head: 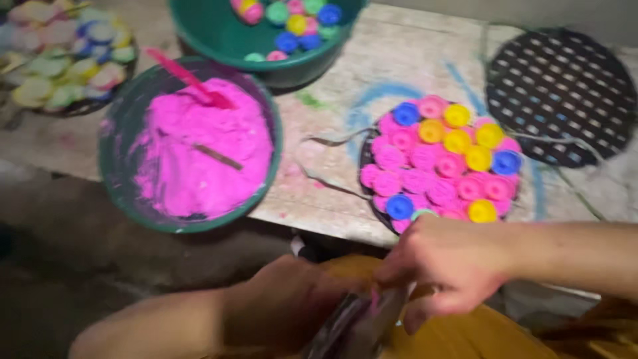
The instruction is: The person scoops pink paste from a green basin using a wooden mold and presses it into small plastic molds arranged in a basket. They repeatedly fill the molds, close the wooden press, and release the shaped pink items into the basket.
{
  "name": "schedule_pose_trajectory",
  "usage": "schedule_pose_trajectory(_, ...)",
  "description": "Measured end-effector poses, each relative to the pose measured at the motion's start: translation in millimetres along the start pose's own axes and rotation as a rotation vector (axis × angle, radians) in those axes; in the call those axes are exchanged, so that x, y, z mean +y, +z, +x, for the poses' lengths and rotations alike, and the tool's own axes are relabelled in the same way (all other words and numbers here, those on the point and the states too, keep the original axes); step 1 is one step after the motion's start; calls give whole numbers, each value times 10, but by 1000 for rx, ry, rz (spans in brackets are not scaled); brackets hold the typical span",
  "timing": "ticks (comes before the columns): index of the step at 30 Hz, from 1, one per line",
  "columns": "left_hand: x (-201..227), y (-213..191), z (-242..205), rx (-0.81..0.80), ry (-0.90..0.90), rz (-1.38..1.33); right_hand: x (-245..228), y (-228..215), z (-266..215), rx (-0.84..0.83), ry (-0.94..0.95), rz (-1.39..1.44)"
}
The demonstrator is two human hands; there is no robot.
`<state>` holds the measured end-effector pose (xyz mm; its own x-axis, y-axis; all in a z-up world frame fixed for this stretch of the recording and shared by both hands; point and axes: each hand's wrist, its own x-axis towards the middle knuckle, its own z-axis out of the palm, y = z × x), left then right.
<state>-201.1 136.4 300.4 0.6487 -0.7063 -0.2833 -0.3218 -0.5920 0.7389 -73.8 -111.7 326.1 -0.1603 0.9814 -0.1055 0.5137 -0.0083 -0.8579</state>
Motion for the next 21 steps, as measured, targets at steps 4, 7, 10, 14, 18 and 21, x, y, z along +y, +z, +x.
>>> schedule_pose_trajectory(4,-236,-131,-800,170,8,-320,104,-17,616,-118,-134,147)
schedule_pose_trajectory(7,-446,-277,-1205,224,-328,-504,241,-183,988,-160,-184,251)
schedule_pose_trajectory(10,-727,-285,-1559,392,-380,-552,263,-348,1301,-133,-201,297)
schedule_pose_trajectory(14,-1457,-280,-1766,674,-293,-683,87,-997,1762,183,-170,-676)
schedule_pose_trajectory(18,-2142,268,-1947,883,-233,-923,109,-1373,2393,270,-394,-1732)
schedule_pose_trajectory(21,-2635,442,-1952,1035,-144,-1000,345,-1441,2817,663,-400,-1624)
